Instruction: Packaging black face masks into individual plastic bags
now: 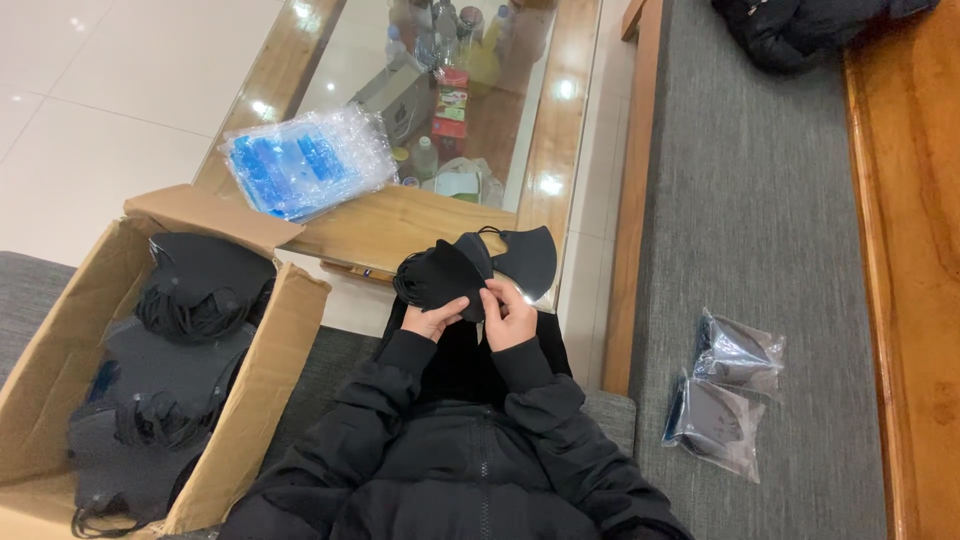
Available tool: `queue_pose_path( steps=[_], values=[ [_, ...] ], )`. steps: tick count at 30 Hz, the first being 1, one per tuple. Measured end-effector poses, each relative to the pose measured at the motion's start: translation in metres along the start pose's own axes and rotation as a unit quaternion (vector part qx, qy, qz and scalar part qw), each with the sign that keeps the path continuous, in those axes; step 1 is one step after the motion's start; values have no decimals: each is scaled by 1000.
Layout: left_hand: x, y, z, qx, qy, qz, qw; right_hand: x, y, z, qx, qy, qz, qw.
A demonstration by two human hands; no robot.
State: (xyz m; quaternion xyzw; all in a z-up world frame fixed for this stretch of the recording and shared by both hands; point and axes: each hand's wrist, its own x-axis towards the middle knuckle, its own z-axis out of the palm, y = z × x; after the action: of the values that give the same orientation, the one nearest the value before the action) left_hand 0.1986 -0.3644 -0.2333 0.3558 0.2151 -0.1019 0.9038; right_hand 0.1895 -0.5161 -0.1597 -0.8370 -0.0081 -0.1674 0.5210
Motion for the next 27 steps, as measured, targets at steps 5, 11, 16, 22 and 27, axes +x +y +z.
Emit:
queue_pose_path(
  steps=[5,11,16,22,27],
  values=[
    [-27,31,32,-37,-4,-9,999,4,25,5,199,43,63,977],
    [-35,43,21,-144,17,-59,988,26,58,-22,290,120,219,924],
    [-49,59,41,-165,22,-63,984,32,70,-35,273,122,285,911],
    [-71,73,58,-165,-15,-89,982,36,59,-45,182,94,306,930],
    [-55,52,43,-143,-33,-94,985,35,61,-54,-37,59,256,964]
  ],
)
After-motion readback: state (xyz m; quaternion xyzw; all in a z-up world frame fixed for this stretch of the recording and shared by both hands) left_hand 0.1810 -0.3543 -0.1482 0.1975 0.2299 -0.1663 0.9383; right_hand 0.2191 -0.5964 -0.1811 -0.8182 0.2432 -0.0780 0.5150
